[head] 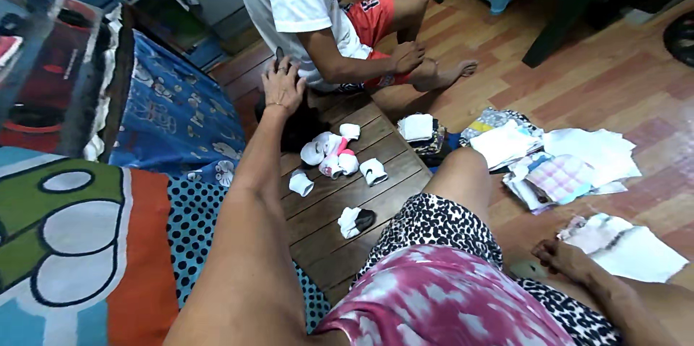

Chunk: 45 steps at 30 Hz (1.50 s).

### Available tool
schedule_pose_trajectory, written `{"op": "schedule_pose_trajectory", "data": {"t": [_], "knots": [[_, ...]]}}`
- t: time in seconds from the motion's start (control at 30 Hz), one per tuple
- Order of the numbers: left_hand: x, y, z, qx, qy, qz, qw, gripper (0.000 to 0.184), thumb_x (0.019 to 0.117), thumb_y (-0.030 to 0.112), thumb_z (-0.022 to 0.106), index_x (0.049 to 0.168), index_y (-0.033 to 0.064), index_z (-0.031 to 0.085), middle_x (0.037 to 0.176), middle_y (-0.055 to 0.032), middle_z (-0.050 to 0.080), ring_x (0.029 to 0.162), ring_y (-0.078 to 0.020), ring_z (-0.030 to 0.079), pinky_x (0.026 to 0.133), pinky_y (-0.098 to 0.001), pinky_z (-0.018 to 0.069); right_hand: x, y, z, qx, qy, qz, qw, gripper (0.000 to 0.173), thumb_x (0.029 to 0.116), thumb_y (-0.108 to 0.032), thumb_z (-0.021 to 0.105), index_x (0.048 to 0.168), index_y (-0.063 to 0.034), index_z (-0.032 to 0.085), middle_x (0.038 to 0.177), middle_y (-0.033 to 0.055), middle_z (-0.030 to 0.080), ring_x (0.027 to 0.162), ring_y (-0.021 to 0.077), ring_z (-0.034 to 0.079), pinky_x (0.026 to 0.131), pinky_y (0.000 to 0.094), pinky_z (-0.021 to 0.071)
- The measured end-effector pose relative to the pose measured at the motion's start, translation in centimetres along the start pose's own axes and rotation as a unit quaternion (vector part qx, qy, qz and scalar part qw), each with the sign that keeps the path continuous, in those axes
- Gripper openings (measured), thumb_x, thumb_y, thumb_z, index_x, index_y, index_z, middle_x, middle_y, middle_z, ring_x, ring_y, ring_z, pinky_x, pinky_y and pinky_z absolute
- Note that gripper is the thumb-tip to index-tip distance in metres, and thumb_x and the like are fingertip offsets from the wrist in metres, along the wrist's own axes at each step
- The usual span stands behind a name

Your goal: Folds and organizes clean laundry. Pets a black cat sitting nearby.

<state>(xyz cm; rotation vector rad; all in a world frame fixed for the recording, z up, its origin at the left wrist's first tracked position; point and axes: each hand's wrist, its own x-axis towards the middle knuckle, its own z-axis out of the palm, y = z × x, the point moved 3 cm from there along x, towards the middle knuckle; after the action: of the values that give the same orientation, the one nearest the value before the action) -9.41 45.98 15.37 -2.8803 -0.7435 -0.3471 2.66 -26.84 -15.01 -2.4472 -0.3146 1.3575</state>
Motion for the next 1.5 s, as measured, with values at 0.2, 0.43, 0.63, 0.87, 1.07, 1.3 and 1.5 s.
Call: {"op": "schedule_pose_trajectory", "data": {"t": [0.2, 0.43, 0.63, 0.87, 1.07, 1.3, 1.5], "knots": [[2.4, -3.1, 0.2, -0.212, 0.050, -0.112, 0.970, 0.052, 0.1106, 0.040, 0.029, 0.147, 0.0130, 0.054, 0.153, -0.0163, 0.049, 0.140, -0.0344, 0.049, 0.114, -0.0566, 0.0374, 0.7, 1.0, 0.4, -0.019, -0.001, 0.006, 1.000, 0.029, 0.1059, -0.023, 0.059, 0.117, 0.0034, 0.066, 0.101, 0.0249, 0.071, 0.090, 0.0387, 0.071, 0.088, 0.0586, 0.0547], [2.5, -2.9, 1.9, -0.412, 0.116, -0.340, 0.837, 0.070, 0.1103, 0.052, 0.015, 0.146, 0.0069, 0.055, 0.148, -0.0171, 0.055, 0.139, -0.0267, 0.050, 0.116, -0.0492, 0.0372, 1.5, 0.8, 0.9, -0.068, -0.018, 0.006, 0.998, 0.028, 0.1054, -0.022, 0.059, 0.117, 0.0026, 0.067, 0.103, 0.0258, 0.072, 0.093, 0.0412, 0.071, 0.090, 0.0605, 0.0540], [3.9, 0.3, -1.0, -0.155, 0.032, -0.188, 0.969, 0.058, 0.1112, 0.041, 0.024, 0.135, 0.0033, 0.061, 0.137, -0.0230, 0.061, 0.132, -0.0389, 0.055, 0.109, -0.0580, 0.0420, 1.9, 0.8, 1.0, -0.078, -0.023, 0.001, 0.997, 0.024, 0.1043, -0.017, 0.060, 0.117, 0.0013, 0.068, 0.107, 0.0263, 0.071, 0.099, 0.0428, 0.070, 0.093, 0.0625, 0.0523], [3.2, 1.6, 2.2, 0.173, -0.065, 0.158, 0.970, 0.043, 0.1087, 0.034, 0.042, 0.117, 0.0025, 0.069, 0.132, -0.0266, 0.062, 0.131, -0.0531, 0.049, 0.108, -0.0731, 0.0316, 1.7, 1.3, 1.0, -0.073, -0.022, 0.000, 0.997, 0.026, 0.1042, -0.019, 0.061, 0.117, 0.0014, 0.068, 0.106, 0.0265, 0.071, 0.098, 0.0430, 0.071, 0.092, 0.0628, 0.0528], [4.5, 2.0, 3.2, 0.307, -0.235, 0.199, 0.900, 0.026, 0.1033, 0.019, 0.053, 0.109, 0.0020, 0.072, 0.120, -0.0229, 0.068, 0.132, -0.0469, 0.050, 0.108, -0.0689, 0.0343, 2.0, 1.8, 1.2, -0.082, -0.025, -0.002, 0.996, 0.024, 0.1046, -0.019, 0.059, 0.117, 0.0003, 0.068, 0.107, 0.0262, 0.071, 0.098, 0.0426, 0.071, 0.092, 0.0623, 0.0533], [4.9, -6.2, -0.8, -0.291, 0.067, -0.174, 0.938, 0.056, 0.1107, 0.036, 0.025, 0.135, 0.0029, 0.062, 0.133, -0.0156, 0.065, 0.125, -0.0226, 0.061, 0.110, -0.0403, 0.0459, 1.2, 0.8, 1.0, -0.073, -0.025, -0.004, 0.997, 0.024, 0.1049, -0.015, 0.059, 0.118, 0.0026, 0.067, 0.106, 0.0283, 0.070, 0.098, 0.0454, 0.069, 0.091, 0.0652, 0.0510], [-3.9, -9.6, 5.3, -0.334, -0.023, -0.436, 0.835, 0.072, 0.1083, 0.059, 0.017, 0.148, 0.0108, 0.053, 0.151, -0.0172, 0.052, 0.142, -0.0314, 0.047, 0.115, -0.0568, 0.0379, 2.0, 1.0, 1.1, -0.098, -0.043, 0.000, 0.994, 0.023, 0.1044, -0.015, 0.059, 0.118, 0.0019, 0.067, 0.106, 0.0279, 0.070, 0.098, 0.0459, 0.069, 0.091, 0.0655, 0.0508]]}}
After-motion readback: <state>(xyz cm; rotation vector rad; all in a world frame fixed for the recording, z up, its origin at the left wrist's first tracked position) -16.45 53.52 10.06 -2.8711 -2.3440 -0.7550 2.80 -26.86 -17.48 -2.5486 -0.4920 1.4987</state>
